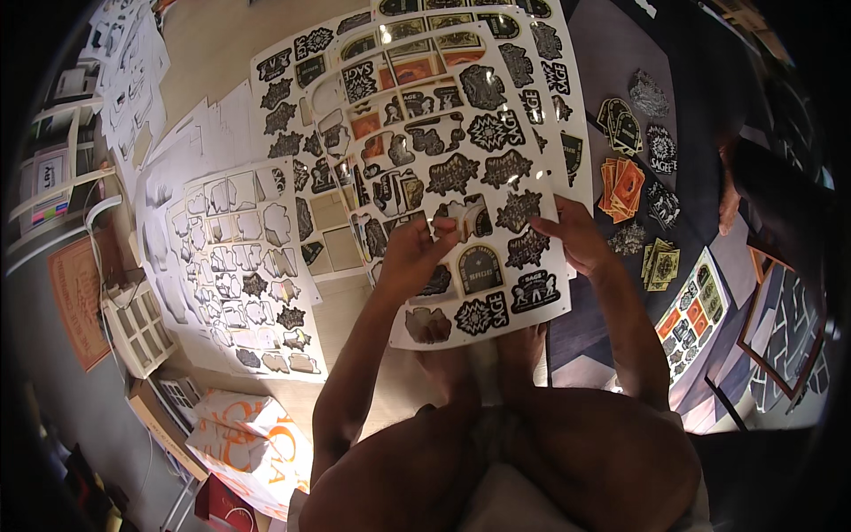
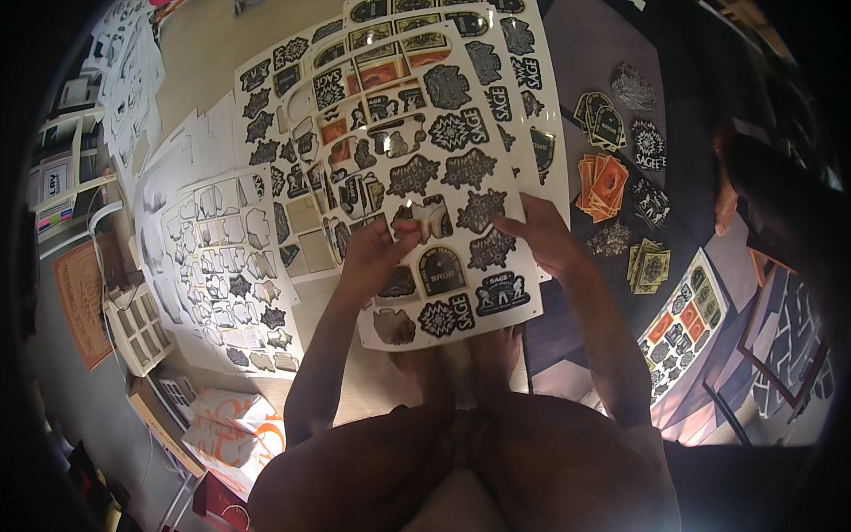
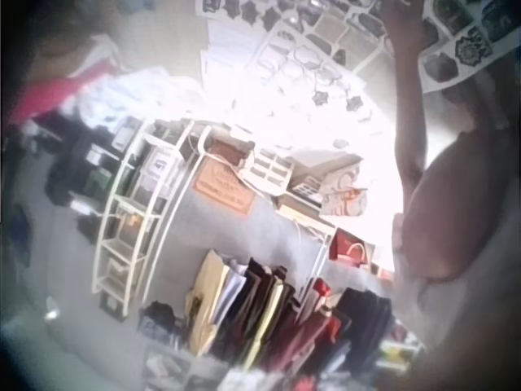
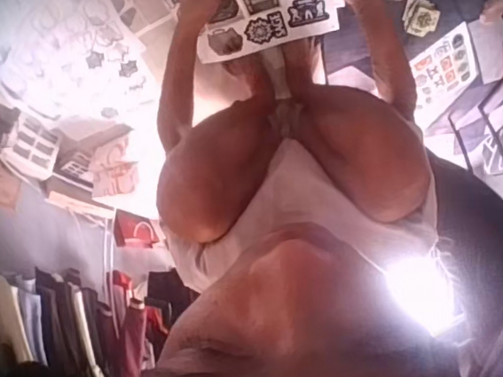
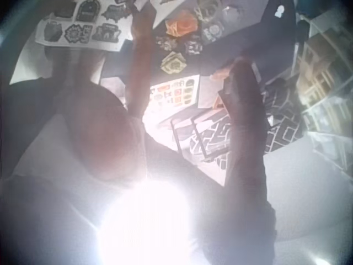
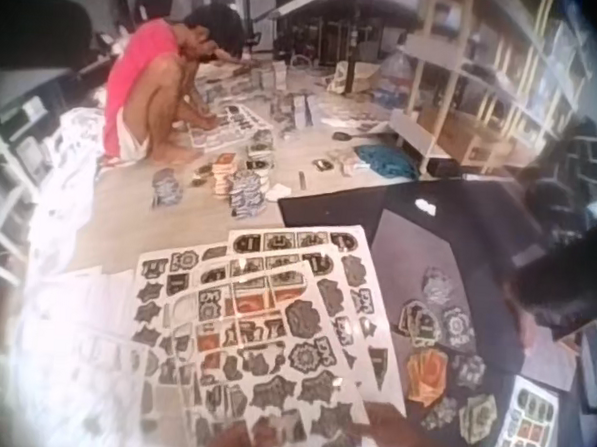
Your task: The person peels individual stickers from a large printed sheet using their fingers. They remove each sticker and place it on the table, continuing the process across multiple designs.
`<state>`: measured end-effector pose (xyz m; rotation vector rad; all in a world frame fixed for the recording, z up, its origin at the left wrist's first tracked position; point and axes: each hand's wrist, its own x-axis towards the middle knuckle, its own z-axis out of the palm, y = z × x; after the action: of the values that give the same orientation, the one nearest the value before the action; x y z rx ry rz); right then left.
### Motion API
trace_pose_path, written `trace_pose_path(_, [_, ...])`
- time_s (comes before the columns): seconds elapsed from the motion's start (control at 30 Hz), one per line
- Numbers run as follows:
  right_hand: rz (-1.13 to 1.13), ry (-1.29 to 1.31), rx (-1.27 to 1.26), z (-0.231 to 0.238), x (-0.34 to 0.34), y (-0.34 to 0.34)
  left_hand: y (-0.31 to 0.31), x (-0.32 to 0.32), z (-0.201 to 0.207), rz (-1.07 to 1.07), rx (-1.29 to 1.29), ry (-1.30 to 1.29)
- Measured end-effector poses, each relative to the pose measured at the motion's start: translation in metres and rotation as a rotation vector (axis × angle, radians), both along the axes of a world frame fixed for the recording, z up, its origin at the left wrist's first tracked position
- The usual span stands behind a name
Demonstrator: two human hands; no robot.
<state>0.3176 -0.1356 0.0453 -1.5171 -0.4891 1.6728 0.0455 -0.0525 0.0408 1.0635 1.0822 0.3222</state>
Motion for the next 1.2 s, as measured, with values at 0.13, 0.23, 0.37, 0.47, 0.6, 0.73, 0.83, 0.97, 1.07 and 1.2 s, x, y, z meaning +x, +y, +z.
trace_pose_path(0.13, [-0.087, 0.070, 0.090, -0.010, 0.003, -0.003, 0.015, -0.004, 0.000, -0.111, -0.252, -0.121])
trace_pose_path(0.23, [0.051, -0.126, 0.029, -0.014, 0.010, 0.004, 0.022, 0.002, -0.003, -0.179, -0.426, -0.229])
trace_pose_path(0.37, [0.051, -0.497, 0.084, -0.005, 0.001, 0.010, 0.028, 0.014, -0.007, -0.330, -0.183, 0.034])
trace_pose_path(0.47, [-0.028, -1.448, 0.543, 0.008, -0.025, -0.002, 0.035, 0.021, -0.010, -0.253, -0.154, -0.013])
trace_pose_path(0.6, [0.140, -0.915, 0.640, 0.003, -0.068, -0.016, 0.043, 0.026, -0.017, -0.254, -0.159, 0.048])
trace_pose_path(0.73, [0.295, -0.892, 0.521, -0.012, -0.073, -0.016, 0.044, 0.028, -0.021, -0.299, -0.062, 0.033])
trace_pose_path(0.83, [0.279, -0.879, 0.489, -0.016, -0.072, -0.014, 0.041, 0.029, -0.020, -0.243, -0.180, -0.004])
trace_pose_path(0.97, [0.250, -0.862, 0.534, -0.013, -0.072, -0.010, 0.041, 0.032, -0.017, -0.251, -0.130, 0.007])
trace_pose_path(1.07, [0.278, -0.836, 0.542, -0.009, -0.069, -0.006, 0.040, 0.032, -0.014, -0.215, -0.225, 0.003])
trace_pose_path(1.2, [0.250, -0.921, 0.542, -0.007, -0.075, -0.007, 0.039, 0.030, -0.014, -0.227, -0.161, -0.043])
